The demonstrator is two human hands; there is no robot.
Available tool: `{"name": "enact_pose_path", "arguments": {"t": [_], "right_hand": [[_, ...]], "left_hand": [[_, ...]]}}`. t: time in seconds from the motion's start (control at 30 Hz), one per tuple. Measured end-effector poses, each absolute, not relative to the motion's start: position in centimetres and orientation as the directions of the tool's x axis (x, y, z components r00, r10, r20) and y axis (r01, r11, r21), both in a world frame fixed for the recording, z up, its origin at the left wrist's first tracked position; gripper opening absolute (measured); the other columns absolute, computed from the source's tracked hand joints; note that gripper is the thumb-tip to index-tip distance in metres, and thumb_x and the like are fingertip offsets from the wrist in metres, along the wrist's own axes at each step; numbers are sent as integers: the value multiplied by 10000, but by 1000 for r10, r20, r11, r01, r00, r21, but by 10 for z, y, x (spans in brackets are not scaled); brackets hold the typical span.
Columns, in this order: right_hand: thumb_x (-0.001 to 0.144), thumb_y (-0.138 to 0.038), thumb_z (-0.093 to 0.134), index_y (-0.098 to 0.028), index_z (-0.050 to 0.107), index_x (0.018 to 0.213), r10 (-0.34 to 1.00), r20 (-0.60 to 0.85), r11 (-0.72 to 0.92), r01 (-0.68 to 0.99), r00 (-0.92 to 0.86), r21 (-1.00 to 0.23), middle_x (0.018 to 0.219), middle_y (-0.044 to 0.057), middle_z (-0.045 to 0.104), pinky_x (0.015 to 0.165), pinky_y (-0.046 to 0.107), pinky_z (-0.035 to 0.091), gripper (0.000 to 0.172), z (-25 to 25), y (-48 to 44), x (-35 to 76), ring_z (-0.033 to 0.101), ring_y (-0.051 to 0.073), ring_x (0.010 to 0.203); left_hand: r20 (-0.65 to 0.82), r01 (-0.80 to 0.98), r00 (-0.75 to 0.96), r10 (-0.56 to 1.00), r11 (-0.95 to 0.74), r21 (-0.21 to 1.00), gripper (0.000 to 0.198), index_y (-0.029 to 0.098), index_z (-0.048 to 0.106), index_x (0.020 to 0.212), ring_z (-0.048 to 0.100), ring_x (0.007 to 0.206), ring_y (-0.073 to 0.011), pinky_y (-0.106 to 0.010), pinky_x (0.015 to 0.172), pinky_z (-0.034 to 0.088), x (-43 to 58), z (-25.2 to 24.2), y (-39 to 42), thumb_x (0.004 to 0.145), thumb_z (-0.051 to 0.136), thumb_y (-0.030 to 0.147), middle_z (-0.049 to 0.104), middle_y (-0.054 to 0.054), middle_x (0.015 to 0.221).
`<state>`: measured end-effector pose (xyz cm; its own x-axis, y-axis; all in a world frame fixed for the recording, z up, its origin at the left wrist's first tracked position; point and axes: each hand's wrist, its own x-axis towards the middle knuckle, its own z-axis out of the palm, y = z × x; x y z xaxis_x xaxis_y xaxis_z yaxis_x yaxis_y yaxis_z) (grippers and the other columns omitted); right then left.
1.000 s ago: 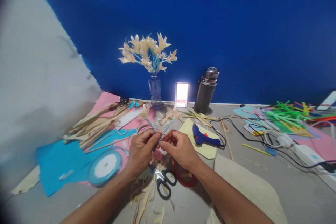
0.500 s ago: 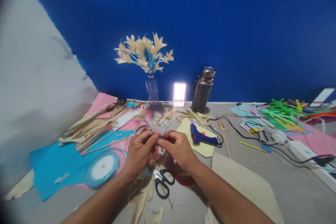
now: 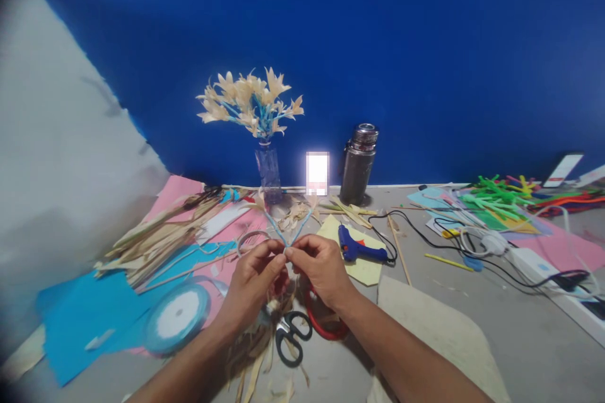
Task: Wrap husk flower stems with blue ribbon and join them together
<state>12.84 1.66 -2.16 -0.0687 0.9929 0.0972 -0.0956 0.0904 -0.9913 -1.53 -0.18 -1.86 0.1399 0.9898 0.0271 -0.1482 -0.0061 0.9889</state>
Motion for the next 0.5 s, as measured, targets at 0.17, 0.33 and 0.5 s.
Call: {"name": "enact_pose_path", "arguments": {"t": [0.17, 0.33, 0.5], "right_hand": [[725, -426, 786, -158, 691, 702, 995, 42, 31, -130, -89, -991, 536, -17, 612, 449, 214, 368, 285, -21, 17, 128, 527, 105, 465], [730, -396, 782, -160, 693, 688, 994, 57, 50, -85, -89, -995, 509, -15, 617, 440, 212, 367, 255, -20, 15, 127, 547, 113, 455], [747, -359, 768, -163, 679, 662, 989, 115, 111, -43, -92, -993, 512, -25, 606, 458, 215, 384, 232, -19, 15, 127, 537, 105, 459]], "left_hand": [[29, -131, 119, 993, -13, 991, 295, 171, 588, 939, 503, 469, -79, -194, 445, 381, -14, -17, -1, 802, 686, 414, 571, 32, 666], [50, -106, 72, 996, -42, 993, 289, 175, 606, 942, 515, 478, -96, -203, 431, 399, -17, -20, 0, 822, 663, 432, 581, 22, 656], [10, -174, 38, 999, -3, 985, 273, 172, 596, 824, 499, 480, -92, -195, 440, 416, -15, -16, 0, 785, 709, 417, 554, 35, 589]]}}
